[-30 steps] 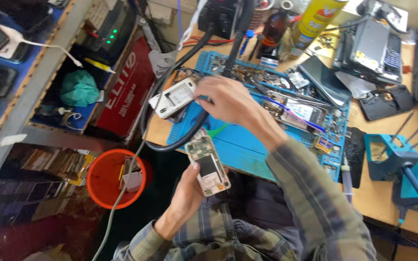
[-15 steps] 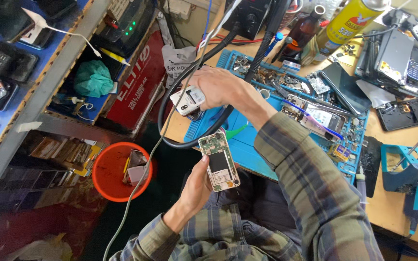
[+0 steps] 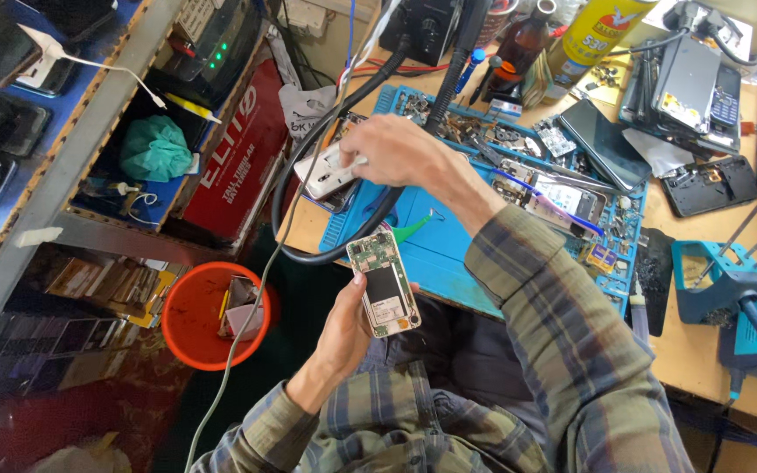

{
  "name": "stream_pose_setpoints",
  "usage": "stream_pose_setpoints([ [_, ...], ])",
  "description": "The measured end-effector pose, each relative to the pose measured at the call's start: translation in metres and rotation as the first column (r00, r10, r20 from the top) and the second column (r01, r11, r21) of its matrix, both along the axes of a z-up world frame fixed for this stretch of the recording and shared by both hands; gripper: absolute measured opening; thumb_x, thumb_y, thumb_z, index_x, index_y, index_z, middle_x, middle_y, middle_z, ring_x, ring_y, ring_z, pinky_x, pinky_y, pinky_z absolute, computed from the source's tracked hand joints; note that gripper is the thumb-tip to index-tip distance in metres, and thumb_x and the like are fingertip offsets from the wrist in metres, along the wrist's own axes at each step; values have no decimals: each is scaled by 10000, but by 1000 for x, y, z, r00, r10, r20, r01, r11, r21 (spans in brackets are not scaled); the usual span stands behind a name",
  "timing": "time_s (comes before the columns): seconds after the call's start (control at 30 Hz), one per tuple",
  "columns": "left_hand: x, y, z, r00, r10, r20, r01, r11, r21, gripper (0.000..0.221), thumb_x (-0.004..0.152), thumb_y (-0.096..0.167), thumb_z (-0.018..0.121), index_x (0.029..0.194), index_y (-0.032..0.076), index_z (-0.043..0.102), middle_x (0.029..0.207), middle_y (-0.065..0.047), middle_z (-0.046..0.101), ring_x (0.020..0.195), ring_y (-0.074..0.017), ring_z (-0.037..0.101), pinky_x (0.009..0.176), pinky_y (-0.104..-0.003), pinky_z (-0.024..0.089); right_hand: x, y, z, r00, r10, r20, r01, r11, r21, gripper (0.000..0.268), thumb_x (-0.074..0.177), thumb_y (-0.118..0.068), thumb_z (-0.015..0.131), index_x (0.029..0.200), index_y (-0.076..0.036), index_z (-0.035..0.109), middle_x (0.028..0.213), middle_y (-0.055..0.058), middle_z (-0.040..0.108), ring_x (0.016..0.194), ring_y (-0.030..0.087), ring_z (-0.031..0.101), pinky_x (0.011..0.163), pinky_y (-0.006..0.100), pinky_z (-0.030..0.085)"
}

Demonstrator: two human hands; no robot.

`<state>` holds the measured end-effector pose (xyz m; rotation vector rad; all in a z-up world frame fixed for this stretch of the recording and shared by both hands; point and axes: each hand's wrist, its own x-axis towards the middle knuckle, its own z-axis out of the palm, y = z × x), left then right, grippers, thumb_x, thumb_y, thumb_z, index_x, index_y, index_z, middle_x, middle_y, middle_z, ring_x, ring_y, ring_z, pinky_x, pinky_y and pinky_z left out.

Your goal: The person assembles a disassembled smartphone by inserting the motherboard into the chassis and using tweezers to connect internal ribbon cables. They then attach the back cover to the phone.

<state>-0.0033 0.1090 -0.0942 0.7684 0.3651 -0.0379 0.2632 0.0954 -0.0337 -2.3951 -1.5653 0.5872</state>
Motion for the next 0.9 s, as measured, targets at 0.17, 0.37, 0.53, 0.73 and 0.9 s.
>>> stream_pose_setpoints([
  [0.17, -1, -2, -5, 999, -29, -32, 28, 1000, -6, 661, 1031, 535, 399, 1276, -17, 666, 1144, -288, 757, 1018, -376, 752, 784, -529, 634, -13, -21, 48, 991, -31, -128, 45, 993, 105, 166, 949, -118, 710, 1104, -135, 768, 1107, 114, 764, 1134, 404, 694, 924, 599, 567],
  [0.37, -3, 0, 4, 997, -58, -43, 58, 998, 8, 662, 1027, 528, 407, 1296, -3, 697, 1176, -277, 758, 1018, -390, 750, 779, -520, 639, -39, -78, 93, 984, -173, -32, 168, 979, -115, 151, 1006, -234, 661, 1079, -277, 786, 1125, -6, 790, 1033, 240, 745, 986, 428, 552],
  [0.53, -3, 0, -10, 997, -76, -32, 74, 996, -42, 651, 1029, 497, 427, 1317, -36, 664, 1174, -318, 743, 1007, -412, 750, 784, -536, 634, -33, -136, 61, 969, -245, 2, 232, 916, -327, 139, 940, -170, 689, 1035, -178, 791, 1057, 73, 802, 1045, 366, 741, 894, 540, 592],
  [0.73, -2, -1, -2, 997, -62, -49, 60, 998, -34, 638, 1032, 492, 418, 1310, -24, 671, 1150, -306, 753, 1005, -403, 757, 783, -531, 638, -28, -151, 15, 953, -301, 27, 286, 868, -406, 178, 904, -193, 746, 1075, -201, 790, 1075, 57, 802, 1040, 359, 748, 888, 534, 615],
  [0.9, -3, 3, -4, 997, -64, -54, 61, 997, -47, 642, 1052, 495, 405, 1370, -12, 637, 1188, -326, 734, 1053, -425, 742, 825, -549, 623, -36, -107, 34, 926, -337, 169, 372, 890, -264, 255, 902, -376, 722, 1075, -204, 795, 1063, 105, 793, 997, 413, 745, 866, 604, 603],
])
